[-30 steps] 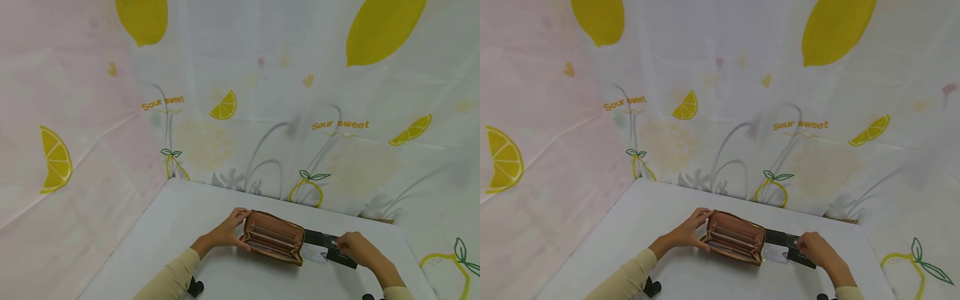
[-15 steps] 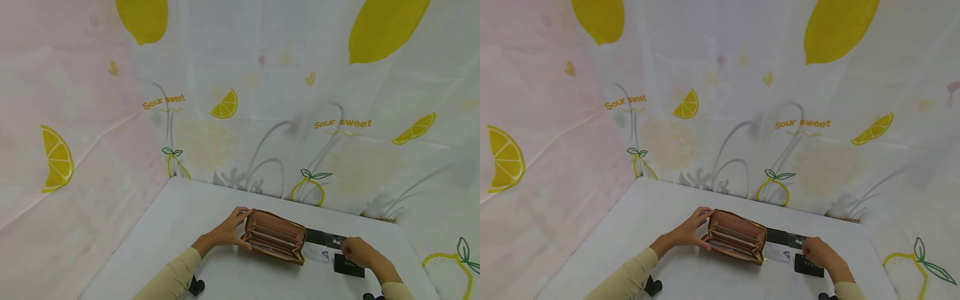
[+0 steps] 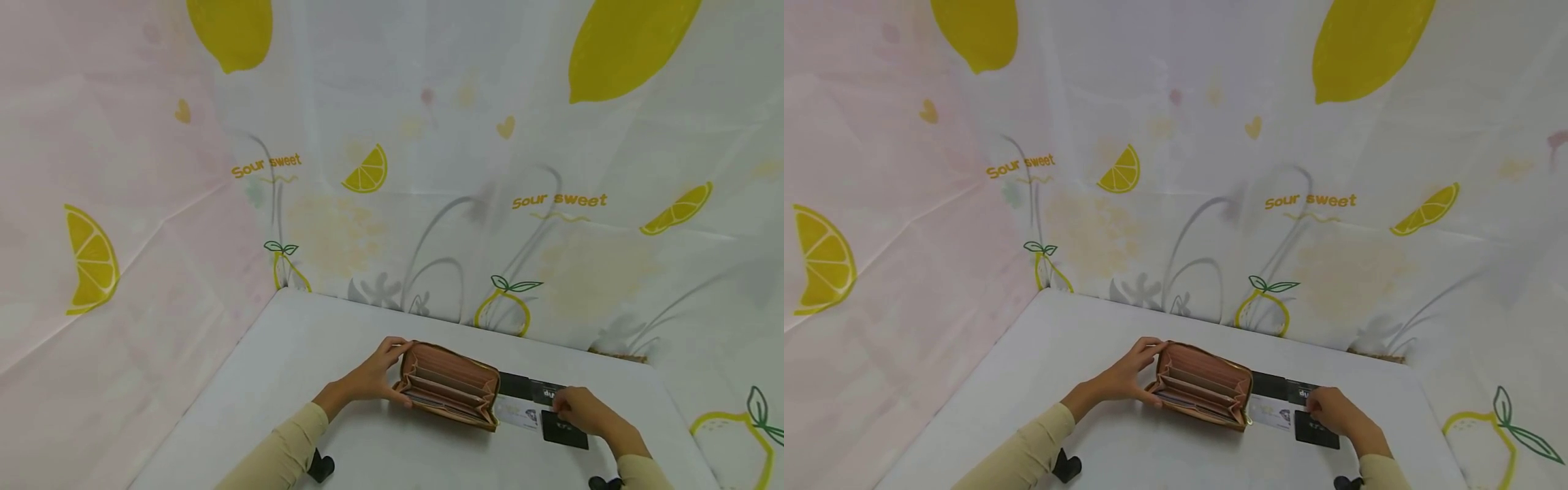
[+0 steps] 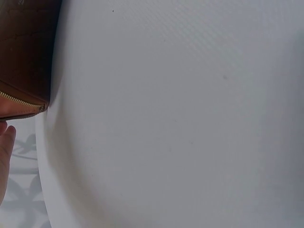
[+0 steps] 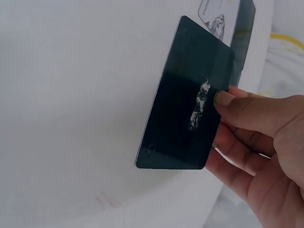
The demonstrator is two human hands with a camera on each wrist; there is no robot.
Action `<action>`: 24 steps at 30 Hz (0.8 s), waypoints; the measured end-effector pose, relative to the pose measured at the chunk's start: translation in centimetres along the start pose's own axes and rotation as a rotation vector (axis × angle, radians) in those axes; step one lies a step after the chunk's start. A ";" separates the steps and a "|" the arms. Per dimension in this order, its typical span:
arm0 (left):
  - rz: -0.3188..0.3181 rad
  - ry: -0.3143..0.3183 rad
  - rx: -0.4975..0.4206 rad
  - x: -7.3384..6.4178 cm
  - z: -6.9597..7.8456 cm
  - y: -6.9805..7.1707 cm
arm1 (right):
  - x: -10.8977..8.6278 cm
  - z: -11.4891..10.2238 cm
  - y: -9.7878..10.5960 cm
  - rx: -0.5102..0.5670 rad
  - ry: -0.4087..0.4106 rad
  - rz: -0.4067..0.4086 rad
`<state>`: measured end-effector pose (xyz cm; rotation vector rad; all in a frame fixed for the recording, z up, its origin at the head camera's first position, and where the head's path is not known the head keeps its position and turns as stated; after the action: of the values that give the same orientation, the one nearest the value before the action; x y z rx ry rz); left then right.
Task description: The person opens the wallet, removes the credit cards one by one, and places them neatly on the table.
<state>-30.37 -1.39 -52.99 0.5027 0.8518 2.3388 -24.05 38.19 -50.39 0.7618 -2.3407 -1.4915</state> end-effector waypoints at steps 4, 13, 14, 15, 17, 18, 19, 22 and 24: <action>0.003 -0.015 0.001 -0.1 0.2 0.0 | 0.1 0.5 -0.3 -0.002 -0.002 0.013; -0.002 -0.021 0.008 0.0 0.3 0.0 | 0.1 0.0 -1.1 -0.111 -0.192 0.111; -0.001 -0.018 0.008 0.0 0.3 0.0 | 0.1 -0.2 -1.2 -0.124 -0.208 0.113; -0.002 -0.011 0.011 0.0 0.2 0.1 | 0.1 -0.4 -1.4 -0.136 -0.216 0.111; 0.000 -0.006 0.011 0.0 0.2 0.2 | 0.0 -1.0 -1.6 -0.161 -0.214 0.104; 0.000 -0.004 0.011 0.1 0.2 0.2 | -0.1 -1.4 -1.6 -0.179 -0.214 0.103; 0.002 -0.006 0.013 0.1 0.2 0.3 | -0.2 -1.7 -1.6 -0.202 -0.220 0.099; 0.006 -0.006 0.011 0.1 0.3 0.3 | -0.7 -2.8 -1.7 -0.228 -0.254 0.070; 0.003 -0.007 0.012 0.1 0.3 0.2 | -1.2 -3.4 -2.1 -0.229 -0.304 0.025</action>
<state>-30.34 -1.33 -52.66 0.5175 0.8622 2.3348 -20.87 35.60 -50.72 0.4743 -2.3124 -1.9386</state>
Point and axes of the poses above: each hand's wrist, its own x-axis towards the middle knuckle, its own y-axis out of the back of the hand, z = x × y, the point moved 5 cm from there along x, towards the middle knuckle, and after that the axes turned 7 degrees about y, right-handed, at the moved point
